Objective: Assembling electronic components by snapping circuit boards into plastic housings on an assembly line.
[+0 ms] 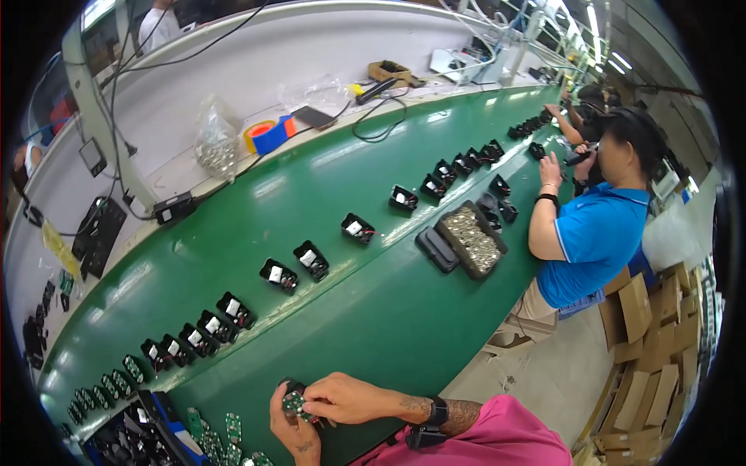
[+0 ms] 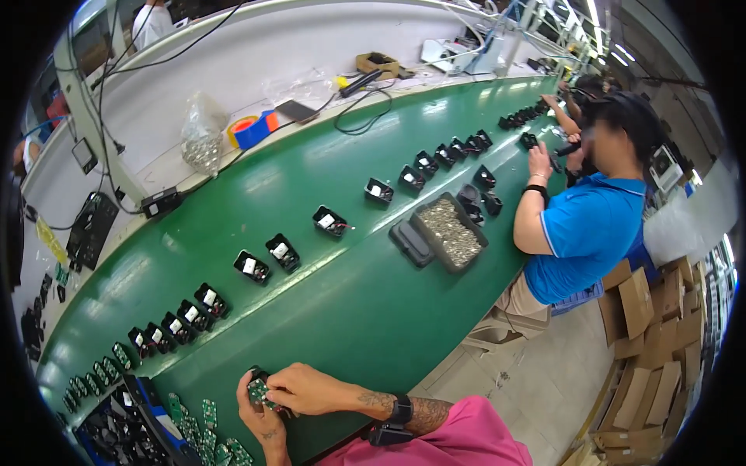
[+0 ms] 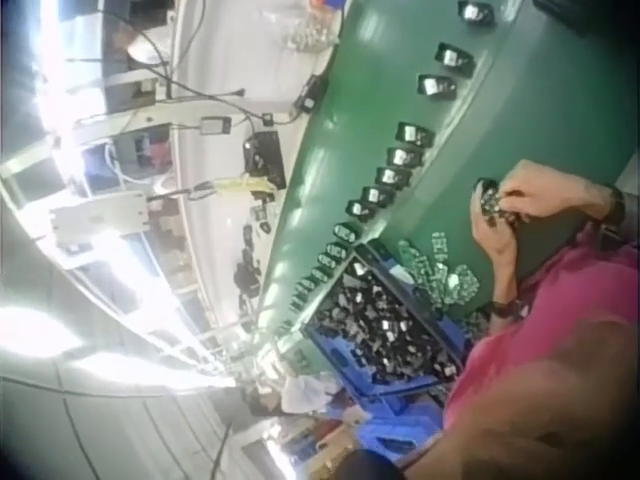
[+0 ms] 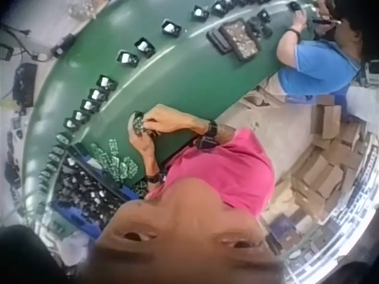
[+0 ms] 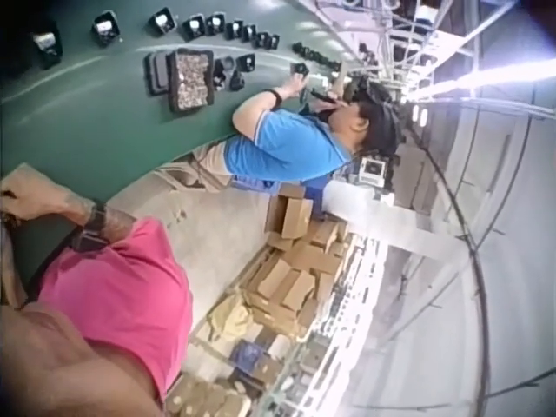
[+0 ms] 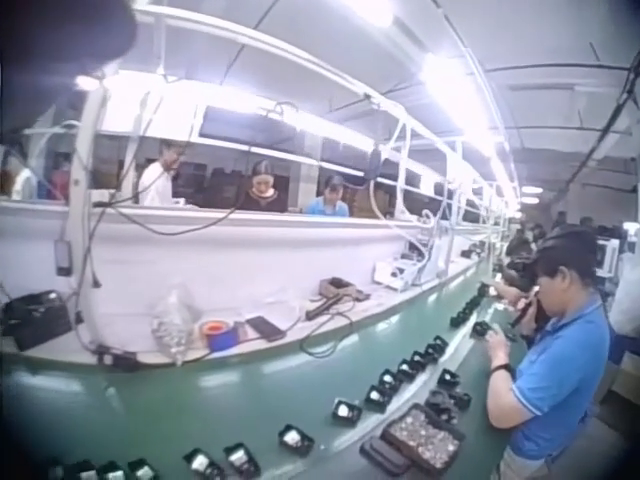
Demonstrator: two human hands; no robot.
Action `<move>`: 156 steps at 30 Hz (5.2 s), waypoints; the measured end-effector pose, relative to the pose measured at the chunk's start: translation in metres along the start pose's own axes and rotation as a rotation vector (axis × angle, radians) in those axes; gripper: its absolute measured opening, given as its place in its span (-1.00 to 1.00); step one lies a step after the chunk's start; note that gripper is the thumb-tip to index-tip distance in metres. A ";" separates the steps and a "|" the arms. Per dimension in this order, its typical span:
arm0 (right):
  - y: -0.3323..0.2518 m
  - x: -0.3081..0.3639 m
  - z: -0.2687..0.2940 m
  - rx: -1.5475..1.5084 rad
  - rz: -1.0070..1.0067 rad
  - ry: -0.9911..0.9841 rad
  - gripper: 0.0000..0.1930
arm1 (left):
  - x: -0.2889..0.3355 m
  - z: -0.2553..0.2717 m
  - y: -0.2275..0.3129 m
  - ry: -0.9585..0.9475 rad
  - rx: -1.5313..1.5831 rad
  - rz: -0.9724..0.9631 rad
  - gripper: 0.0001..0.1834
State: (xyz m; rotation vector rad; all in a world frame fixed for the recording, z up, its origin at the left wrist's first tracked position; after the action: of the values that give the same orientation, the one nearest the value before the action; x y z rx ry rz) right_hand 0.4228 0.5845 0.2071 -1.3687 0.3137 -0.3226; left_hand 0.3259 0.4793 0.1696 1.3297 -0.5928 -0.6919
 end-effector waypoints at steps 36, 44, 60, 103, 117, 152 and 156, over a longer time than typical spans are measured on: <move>0.008 0.010 0.012 0.099 -0.074 0.218 -0.76 | 0.013 0.000 0.006 -0.154 0.230 0.396 -0.57; 0.008 0.019 0.019 0.144 -0.023 0.278 -0.84 | 0.014 -0.010 0.004 -0.201 0.263 0.423 -0.48; 0.001 0.014 0.013 0.190 0.013 0.361 -0.66 | 0.012 -0.012 0.034 -0.126 0.021 0.177 -0.37; -0.023 -0.006 0.024 0.151 -0.069 0.300 -0.84 | 0.004 0.001 0.052 -0.035 0.015 0.072 -0.43; -0.012 -0.009 0.016 0.235 -0.091 0.260 -0.73 | 0.001 -0.005 0.028 -0.020 0.331 0.336 -0.57; -0.040 -0.144 0.102 0.879 0.173 0.314 -0.70 | -0.112 0.093 0.085 0.303 -1.008 -0.131 -0.01; -0.033 -0.193 0.088 1.036 0.175 0.234 -0.74 | -0.141 0.111 0.072 0.345 -1.169 0.041 0.07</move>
State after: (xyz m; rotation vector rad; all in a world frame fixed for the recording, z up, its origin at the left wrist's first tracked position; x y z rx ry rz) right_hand 0.2802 0.7360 0.2603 -0.2826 0.3794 -0.4165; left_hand 0.1585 0.5182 0.2582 0.3119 0.1081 -0.5909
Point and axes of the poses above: each hand's wrist, its own x-axis away from the middle knuckle, its own z-axis out of the back of the hand, y = z × x, the point moved 7 cm from there along -x, towards the middle knuckle, and after that the axes turned 6 degrees about z, right-handed, at the moved point
